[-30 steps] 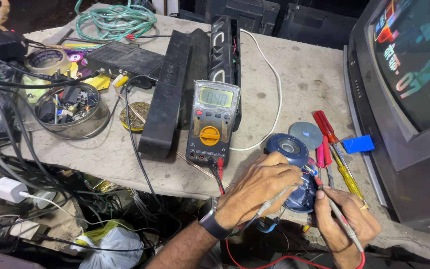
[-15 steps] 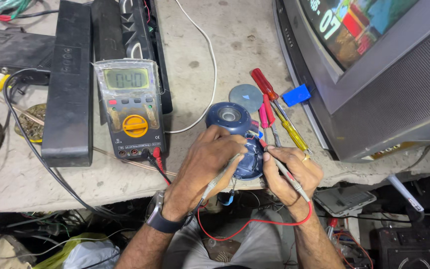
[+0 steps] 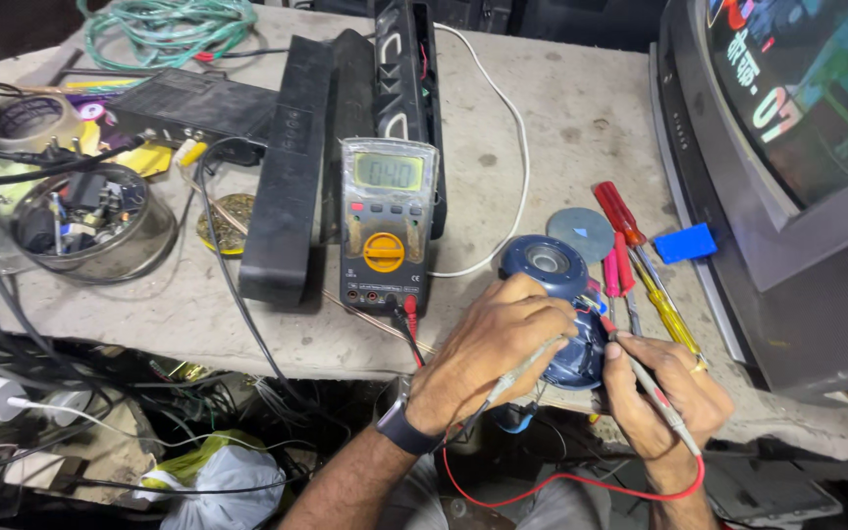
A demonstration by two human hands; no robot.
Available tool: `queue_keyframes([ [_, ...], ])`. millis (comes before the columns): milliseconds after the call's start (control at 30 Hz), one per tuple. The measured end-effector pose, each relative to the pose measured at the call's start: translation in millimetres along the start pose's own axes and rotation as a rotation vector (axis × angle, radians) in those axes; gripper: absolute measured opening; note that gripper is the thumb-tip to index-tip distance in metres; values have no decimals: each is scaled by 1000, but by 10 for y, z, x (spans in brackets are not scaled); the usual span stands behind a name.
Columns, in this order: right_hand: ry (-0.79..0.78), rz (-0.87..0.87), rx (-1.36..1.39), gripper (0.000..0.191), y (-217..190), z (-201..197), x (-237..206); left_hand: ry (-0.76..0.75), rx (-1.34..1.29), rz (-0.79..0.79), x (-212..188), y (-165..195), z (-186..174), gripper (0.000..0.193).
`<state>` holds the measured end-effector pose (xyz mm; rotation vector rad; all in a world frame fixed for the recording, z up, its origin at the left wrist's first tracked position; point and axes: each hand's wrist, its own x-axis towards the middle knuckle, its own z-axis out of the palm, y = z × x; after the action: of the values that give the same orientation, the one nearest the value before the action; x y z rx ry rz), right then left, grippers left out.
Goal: The person uses a multimeter to test electrical continuity and voltage on a small blue electronic device. They place the device on the workbench, connect the multimeter probes to various points on the device, and observe the readings on the multimeter display.
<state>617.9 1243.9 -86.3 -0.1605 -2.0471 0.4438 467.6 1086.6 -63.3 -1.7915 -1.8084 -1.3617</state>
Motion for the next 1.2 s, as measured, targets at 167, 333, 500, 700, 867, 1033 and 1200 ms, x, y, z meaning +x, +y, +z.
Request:
queue_keyframes([
  [167, -1, 9, -37, 13, 1, 16, 0, -13, -3, -3, 3, 19, -52, 20],
  [333, 7, 26, -29, 12, 20, 15, -15, -15, -10, -13, 9, 23, -25, 19],
  [500, 6, 20, -45, 13, 24, 10, -11, -17, -8, -8, 8, 31, -26, 18],
  [700, 9, 2, -58, 13, 32, 8, 1, -13, -10, -4, 15, 36, -14, 17],
  [867, 9, 1, -60, 12, 44, 3, 1, -6, -5, -9, 14, 34, 5, 18],
  [1033, 13, -11, -45, 12, 49, -2, 1, -7, -18, -17, 10, 45, 10, 17],
  [1200, 11, -3, -63, 12, 41, -7, 5, -9, -16, -16, 19, 50, 12, 17],
])
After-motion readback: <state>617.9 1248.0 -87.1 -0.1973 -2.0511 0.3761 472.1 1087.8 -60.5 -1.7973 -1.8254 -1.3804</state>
